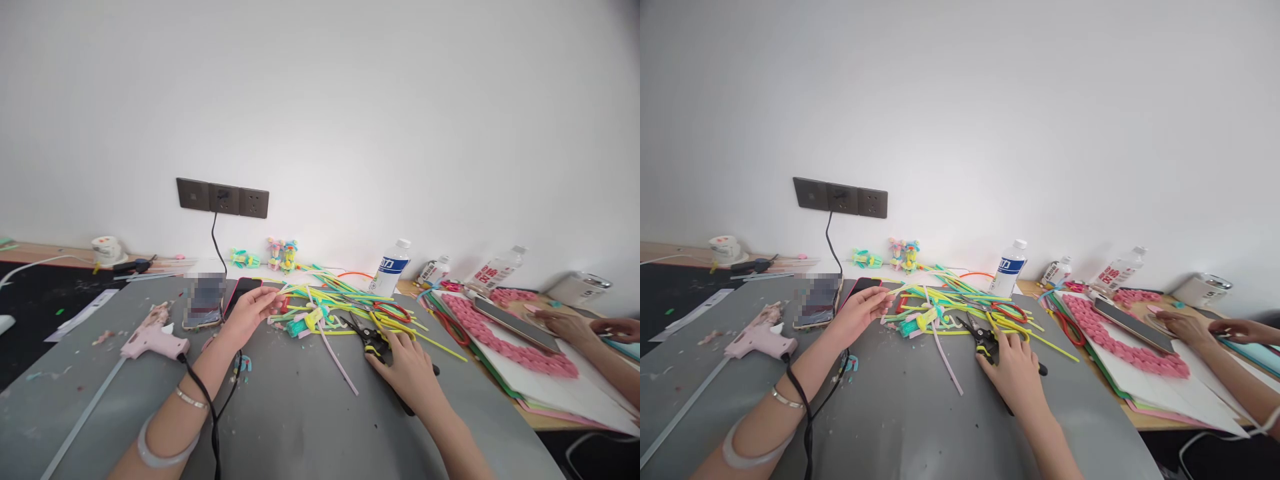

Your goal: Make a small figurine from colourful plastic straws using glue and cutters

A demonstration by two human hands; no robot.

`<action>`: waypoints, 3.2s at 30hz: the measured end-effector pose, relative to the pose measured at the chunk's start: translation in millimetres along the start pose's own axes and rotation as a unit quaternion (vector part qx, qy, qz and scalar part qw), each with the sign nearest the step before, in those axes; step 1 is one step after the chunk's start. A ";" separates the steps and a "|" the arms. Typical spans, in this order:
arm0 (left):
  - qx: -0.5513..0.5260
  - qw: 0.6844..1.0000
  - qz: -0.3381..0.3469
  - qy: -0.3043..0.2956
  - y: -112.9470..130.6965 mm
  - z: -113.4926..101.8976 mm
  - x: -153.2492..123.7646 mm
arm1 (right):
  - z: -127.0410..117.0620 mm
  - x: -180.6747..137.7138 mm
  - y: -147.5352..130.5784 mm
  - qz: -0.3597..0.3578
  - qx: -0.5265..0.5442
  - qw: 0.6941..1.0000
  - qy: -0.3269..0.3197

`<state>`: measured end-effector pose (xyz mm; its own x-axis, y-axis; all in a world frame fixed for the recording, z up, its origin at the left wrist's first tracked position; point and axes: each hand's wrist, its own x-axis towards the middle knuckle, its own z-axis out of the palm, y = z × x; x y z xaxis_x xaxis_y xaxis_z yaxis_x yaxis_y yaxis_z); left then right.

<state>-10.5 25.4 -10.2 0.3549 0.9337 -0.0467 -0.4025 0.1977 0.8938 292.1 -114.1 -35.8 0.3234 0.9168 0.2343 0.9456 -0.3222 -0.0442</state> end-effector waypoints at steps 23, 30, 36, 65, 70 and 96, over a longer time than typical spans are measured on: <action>0.058 0.998 -0.018 -0.017 6.7 4.4 -3.9 | -8.0 120.3 -91.1 -0.031 0.555 0.832 -0.002; 0.086 0.996 -0.011 -0.013 6.0 5.7 -5.6 | -14.3 113.5 -65.9 -0.184 0.465 0.860 -0.101; 0.092 0.996 -0.008 -0.015 6.1 5.6 -6.0 | -10.9 105.4 -71.2 -0.247 0.443 0.830 -0.230; 0.111 0.993 -0.016 -0.044 2.2 5.4 -4.6 | -22.0 96.6 -85.8 -0.265 0.525 0.793 -0.158; 0.138 0.983 -0.037 -0.112 1.9 9.5 -9.9 | -22.1 82.1 -111.7 -0.278 0.629 0.704 -0.176; 0.178 0.971 -0.025 -0.158 2.8 11.7 -13.2 | -13.9 64.0 -135.4 -0.304 0.629 0.710 -0.084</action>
<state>-6.4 10.2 -1.9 0.6301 0.7765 -0.0045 -0.0817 0.0720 0.9940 184.2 -15.1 -1.3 -0.2587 0.8450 0.4681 0.1602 0.5154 -0.8418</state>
